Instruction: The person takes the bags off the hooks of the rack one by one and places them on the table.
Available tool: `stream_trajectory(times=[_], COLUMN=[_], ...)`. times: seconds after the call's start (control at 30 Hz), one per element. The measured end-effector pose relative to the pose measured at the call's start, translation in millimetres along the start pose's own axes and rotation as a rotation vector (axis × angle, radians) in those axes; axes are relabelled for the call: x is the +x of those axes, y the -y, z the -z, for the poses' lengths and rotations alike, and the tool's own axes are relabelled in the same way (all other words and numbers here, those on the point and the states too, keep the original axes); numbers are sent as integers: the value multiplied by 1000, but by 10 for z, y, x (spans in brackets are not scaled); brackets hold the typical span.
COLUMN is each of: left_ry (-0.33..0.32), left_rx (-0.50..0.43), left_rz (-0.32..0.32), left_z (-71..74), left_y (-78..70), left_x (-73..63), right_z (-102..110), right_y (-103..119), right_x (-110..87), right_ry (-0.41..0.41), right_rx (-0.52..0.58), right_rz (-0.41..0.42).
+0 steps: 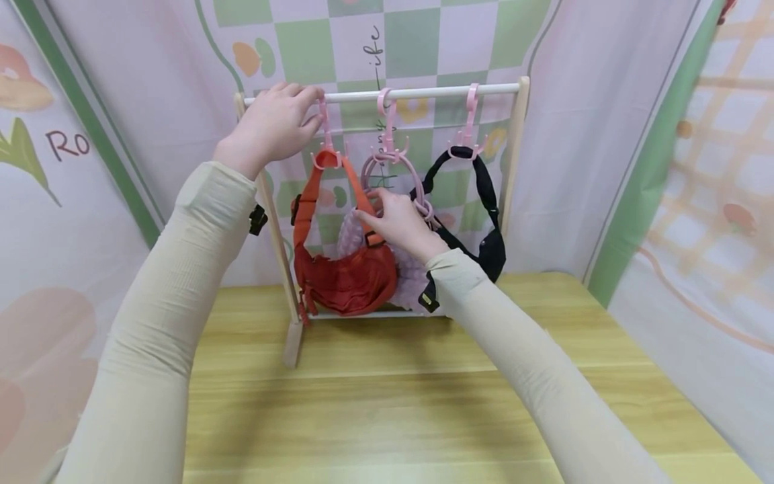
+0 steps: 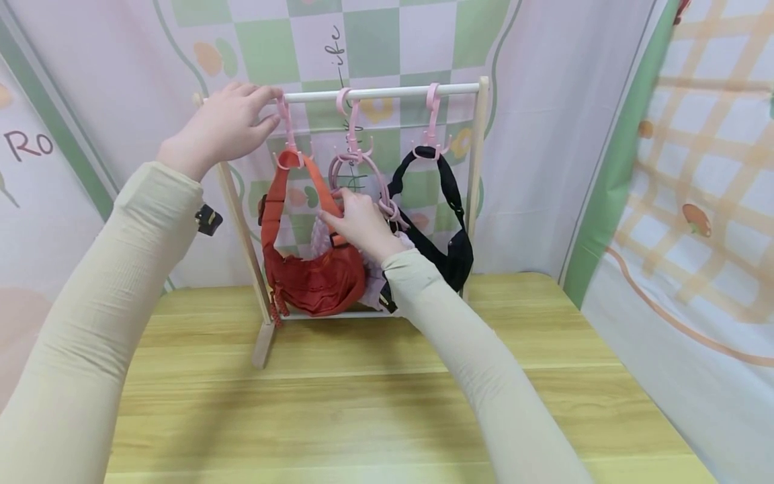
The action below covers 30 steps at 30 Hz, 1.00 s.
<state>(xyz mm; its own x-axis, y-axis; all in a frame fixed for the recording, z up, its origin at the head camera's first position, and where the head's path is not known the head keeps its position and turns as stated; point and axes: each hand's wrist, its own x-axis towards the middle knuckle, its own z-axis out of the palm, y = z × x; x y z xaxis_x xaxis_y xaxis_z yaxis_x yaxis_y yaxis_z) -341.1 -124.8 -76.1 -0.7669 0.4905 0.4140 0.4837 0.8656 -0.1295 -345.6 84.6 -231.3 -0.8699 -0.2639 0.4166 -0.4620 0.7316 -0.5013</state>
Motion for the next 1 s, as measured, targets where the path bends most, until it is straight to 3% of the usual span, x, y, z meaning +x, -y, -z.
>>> stream_trajectory(times=[0.33,1.0], left_ry=[-33,-60], left_rx=[-1,-8], left_rz=[-1,-11], left_z=[-43,-68], left_y=[34,10], left_x=[-20,13], right_z=[-19,3], right_y=[-1,-35], right_x=[44,16], right_ry=[0,-6], right_rx=[-67,94], right_rz=[-17,-82])
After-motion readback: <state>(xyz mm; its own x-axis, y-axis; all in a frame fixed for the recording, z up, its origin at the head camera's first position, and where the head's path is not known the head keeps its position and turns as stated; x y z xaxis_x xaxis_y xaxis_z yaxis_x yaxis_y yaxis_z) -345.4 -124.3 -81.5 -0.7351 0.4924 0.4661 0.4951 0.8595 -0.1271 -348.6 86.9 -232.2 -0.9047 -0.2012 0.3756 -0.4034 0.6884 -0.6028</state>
